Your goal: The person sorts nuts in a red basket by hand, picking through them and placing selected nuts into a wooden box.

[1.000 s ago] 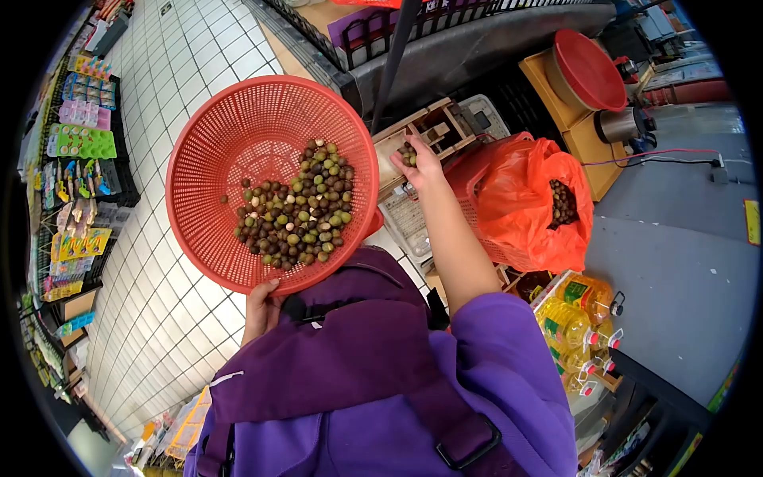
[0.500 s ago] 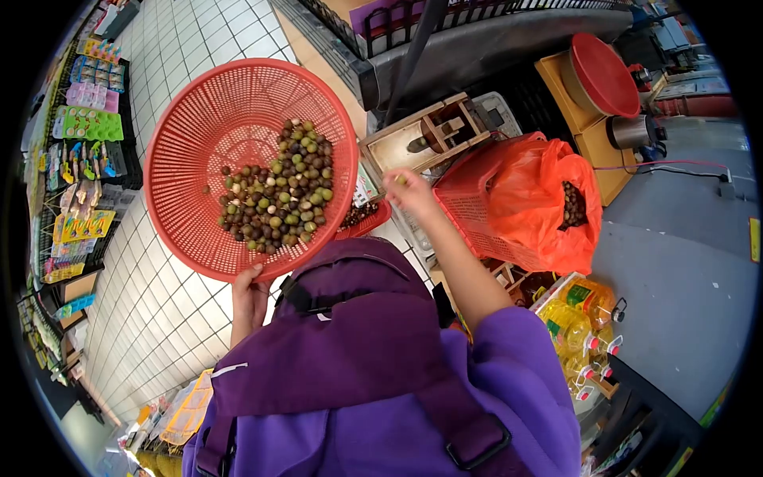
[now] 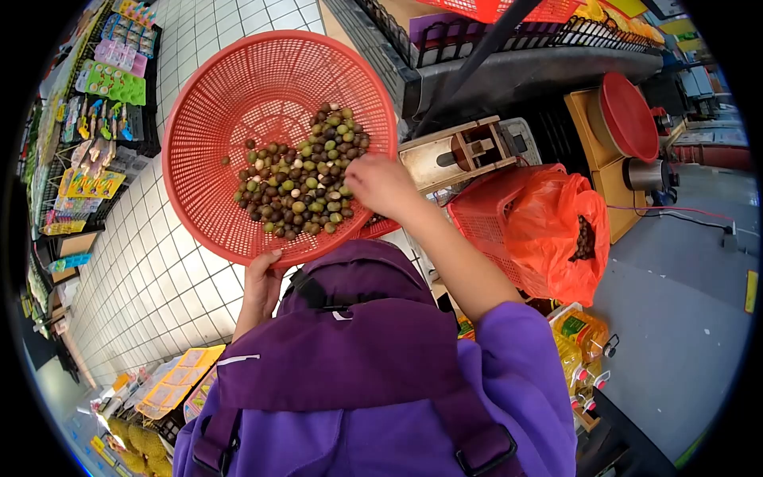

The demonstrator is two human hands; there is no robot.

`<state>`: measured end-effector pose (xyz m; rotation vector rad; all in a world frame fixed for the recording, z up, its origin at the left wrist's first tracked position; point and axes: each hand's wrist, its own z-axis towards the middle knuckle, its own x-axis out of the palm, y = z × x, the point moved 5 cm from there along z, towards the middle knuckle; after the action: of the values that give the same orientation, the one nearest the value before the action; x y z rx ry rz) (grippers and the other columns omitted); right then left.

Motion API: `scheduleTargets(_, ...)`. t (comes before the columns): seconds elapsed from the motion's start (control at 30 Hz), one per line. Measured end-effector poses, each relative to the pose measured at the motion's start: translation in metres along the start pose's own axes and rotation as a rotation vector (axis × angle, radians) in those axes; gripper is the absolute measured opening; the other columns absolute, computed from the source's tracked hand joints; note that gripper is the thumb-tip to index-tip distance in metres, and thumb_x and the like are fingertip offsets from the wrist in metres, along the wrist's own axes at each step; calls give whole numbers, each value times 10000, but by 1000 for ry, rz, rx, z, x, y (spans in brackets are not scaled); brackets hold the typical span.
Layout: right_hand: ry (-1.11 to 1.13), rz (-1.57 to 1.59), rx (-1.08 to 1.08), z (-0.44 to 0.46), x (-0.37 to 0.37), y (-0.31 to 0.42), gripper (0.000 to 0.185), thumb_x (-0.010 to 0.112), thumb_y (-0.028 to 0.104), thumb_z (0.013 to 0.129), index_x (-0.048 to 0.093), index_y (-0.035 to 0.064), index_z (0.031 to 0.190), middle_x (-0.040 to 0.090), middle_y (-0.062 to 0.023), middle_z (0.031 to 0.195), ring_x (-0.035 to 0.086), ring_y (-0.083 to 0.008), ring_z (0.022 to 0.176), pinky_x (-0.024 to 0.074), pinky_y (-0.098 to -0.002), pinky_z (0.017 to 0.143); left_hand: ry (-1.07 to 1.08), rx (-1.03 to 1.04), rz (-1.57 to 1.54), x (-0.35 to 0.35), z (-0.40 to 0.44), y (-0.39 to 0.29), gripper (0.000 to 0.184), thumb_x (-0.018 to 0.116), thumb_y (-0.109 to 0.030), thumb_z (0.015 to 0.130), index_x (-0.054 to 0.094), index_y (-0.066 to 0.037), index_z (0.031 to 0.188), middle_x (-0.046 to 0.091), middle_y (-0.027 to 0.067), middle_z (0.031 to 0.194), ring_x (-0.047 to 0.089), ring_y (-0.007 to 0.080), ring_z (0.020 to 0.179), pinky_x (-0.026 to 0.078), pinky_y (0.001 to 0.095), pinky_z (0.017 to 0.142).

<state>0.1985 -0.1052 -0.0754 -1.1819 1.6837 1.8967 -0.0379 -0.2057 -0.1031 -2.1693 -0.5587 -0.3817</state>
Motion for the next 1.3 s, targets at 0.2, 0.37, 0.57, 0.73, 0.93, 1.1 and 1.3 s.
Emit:
scheduleTargets(0.2,169,16,126,6,51,24,470,601,388,744,489,77,1077,527,-176,961,550,-342,891,441,-409,754,22,-19,-2,26,-7,-5,408,497,-5,762,408,67,1154,551,157,1062,576,238,950,480,360,833)
scheduleTargets(0.37,51,351,129,28,47,26,344,597,223,767,531,91,1077,539,-148,1034,529,-310,971,421,-373,821,59,-76,-28,28,-3,7,423,495,-13,770,389,75,1170,549,156,1071,570,240,961,472,366,849)
scheduleTargets(0.57,-147,-129,-117,4,-3,41,247,573,232,774,580,93,978,536,-112,987,529,-296,932,449,-370,761,66,-88,-67,27,2,14,434,506,-9,770,379,61,1178,550,144,1069,568,225,962,470,357,845)
scheduleTargets(0.73,103,-108,-34,-19,46,61,403,555,401,784,517,84,1030,493,-131,970,535,-299,886,464,-397,678,70,-112,-56,30,3,16,459,519,8,759,370,19,1193,535,118,1085,565,207,946,470,330,828)
scheduleTargets(0.93,220,214,33,-9,83,57,393,529,361,800,486,102,1092,483,-174,987,545,-344,859,453,-428,723,83,-100,-40,43,-6,15,359,520,6,755,455,9,1108,557,92,1026,562,182,930,462,326,829)
scheduleTargets(1.1,351,517,103,-4,94,45,270,548,193,788,531,69,1027,529,-103,860,553,-228,736,452,-335,660,113,-198,-17,37,-5,25,341,516,-15,765,466,12,1100,567,95,1023,579,181,902,479,316,810)
scheduleTargets(1.3,432,1656,615,-13,72,26,306,455,86,845,468,30,1146,592,-121,973,611,-151,779,507,-209,567,113,-190,-12,37,-5,25,391,512,-12,769,426,33,1147,564,112,1048,577,199,932,479,327,826)
